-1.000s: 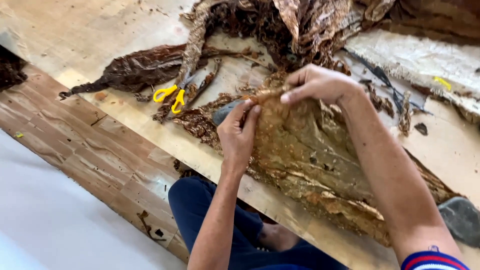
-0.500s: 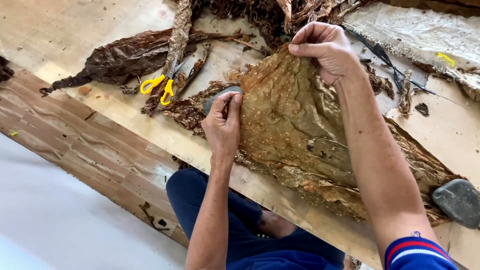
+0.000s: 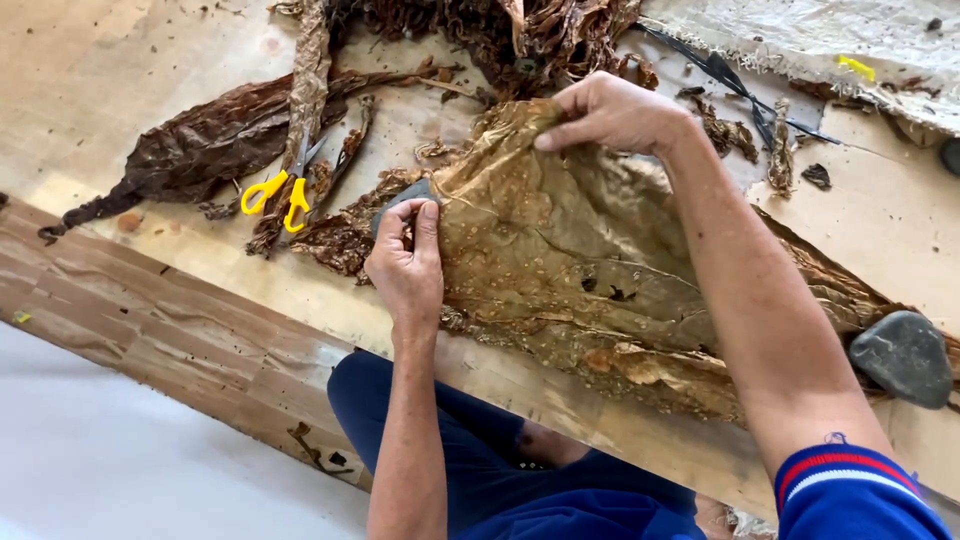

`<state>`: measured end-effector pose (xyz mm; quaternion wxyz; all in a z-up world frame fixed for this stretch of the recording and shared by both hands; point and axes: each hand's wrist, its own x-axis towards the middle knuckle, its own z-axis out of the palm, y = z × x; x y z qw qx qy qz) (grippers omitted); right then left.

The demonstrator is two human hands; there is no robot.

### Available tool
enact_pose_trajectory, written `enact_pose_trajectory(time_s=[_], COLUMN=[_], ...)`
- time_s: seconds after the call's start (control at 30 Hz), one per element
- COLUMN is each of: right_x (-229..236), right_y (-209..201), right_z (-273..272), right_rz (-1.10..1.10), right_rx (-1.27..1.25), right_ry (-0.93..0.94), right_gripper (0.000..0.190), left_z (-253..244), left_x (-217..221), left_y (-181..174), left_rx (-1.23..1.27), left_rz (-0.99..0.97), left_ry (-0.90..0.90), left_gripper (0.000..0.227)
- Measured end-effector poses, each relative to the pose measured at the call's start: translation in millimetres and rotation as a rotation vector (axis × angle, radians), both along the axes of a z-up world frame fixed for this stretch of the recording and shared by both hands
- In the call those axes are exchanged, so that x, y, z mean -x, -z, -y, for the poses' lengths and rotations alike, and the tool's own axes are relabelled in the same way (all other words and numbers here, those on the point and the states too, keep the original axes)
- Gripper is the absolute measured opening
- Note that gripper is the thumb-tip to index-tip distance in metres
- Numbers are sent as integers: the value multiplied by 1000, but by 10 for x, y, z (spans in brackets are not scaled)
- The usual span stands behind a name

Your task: The person uses yellow-handled scissors to trim a piece of dried bark and then places it on a larger sheet of bark held down by stones. The person smooths the bark with their hands and adjusts the stones. Another person works on similar material in the background.

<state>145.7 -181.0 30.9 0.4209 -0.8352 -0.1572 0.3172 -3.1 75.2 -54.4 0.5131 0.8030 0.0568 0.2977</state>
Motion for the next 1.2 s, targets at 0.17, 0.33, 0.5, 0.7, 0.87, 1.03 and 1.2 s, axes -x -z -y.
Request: enact_pose_trajectory(time_s=[0.17, 0.33, 0.5, 0.7, 0.87, 1.03, 1.2], right_x=[-118, -494, -545, -602, -210, 377, 1093], right_y=[390, 1046, 1238, 1326, 524, 368, 363], right_z=[-102, 116, 143, 216, 670, 1495, 1541], right_rz=[302, 531, 812, 874, 573, 578, 303], right_rx=[44, 137, 381, 546, 230, 369, 357], right_ry=[73, 113, 73, 99, 160, 193, 91], right_gripper=[37, 48, 64, 80, 54, 30, 35], left_z=[-24, 18, 48, -59, -112, -177, -406], left_x=[8, -8, -11, -194, -178, 20, 7], left_y=[28, 103, 98, 66, 69, 13, 204], left_rx=[-32, 4, -57, -115, -205, -242, -469], left_rz=[-26, -66, -148, -197, -237, -245, -269], left_ry=[-13, -50, -106, -64, 10, 30, -54], left_gripper=[17, 12, 13, 22, 24, 27, 32])
